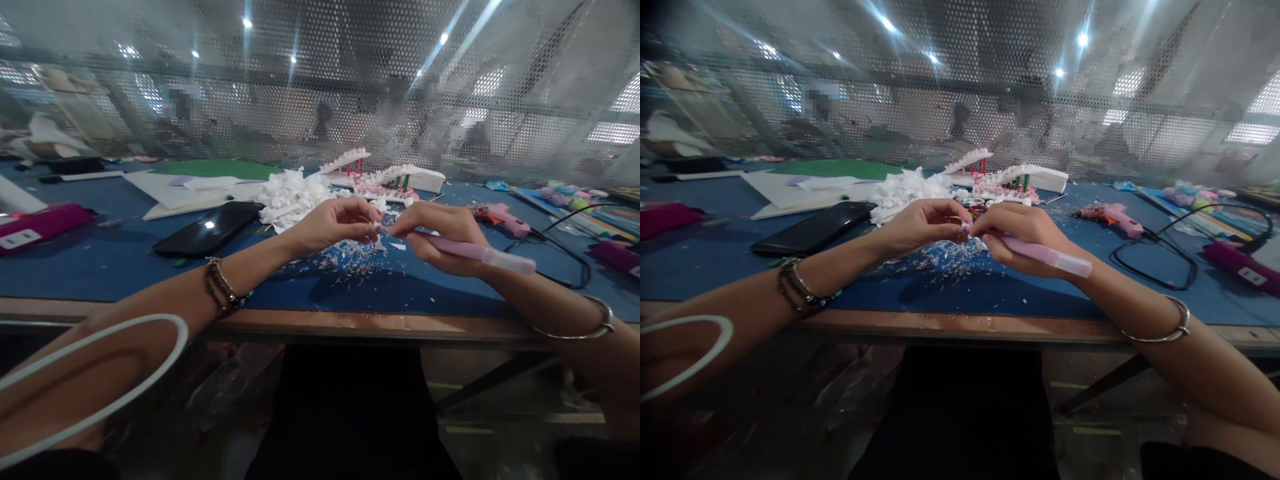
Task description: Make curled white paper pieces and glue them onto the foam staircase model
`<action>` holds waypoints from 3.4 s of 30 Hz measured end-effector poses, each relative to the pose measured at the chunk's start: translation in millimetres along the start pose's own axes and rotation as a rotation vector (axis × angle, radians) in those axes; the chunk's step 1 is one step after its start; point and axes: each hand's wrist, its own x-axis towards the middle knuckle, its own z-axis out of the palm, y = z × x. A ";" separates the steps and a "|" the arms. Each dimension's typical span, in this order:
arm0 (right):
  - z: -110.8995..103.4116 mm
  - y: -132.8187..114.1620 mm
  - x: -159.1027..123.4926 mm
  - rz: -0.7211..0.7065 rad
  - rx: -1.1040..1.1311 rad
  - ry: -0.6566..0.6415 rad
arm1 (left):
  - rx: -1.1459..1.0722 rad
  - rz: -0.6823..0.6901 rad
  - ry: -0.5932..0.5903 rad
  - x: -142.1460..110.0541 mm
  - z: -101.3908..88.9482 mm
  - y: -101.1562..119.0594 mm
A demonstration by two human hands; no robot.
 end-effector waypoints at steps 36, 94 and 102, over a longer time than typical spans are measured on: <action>0.0 1.4 -0.3 0.015 -0.025 0.039 | -0.026 0.017 -0.015 -0.5 0.2 -0.1; -1.5 0.1 0.4 0.054 0.017 0.044 | -0.004 -0.014 0.017 -1.9 0.6 1.5; -1.0 0.0 0.5 0.020 0.021 0.004 | -0.071 0.002 -0.006 -2.0 0.6 2.2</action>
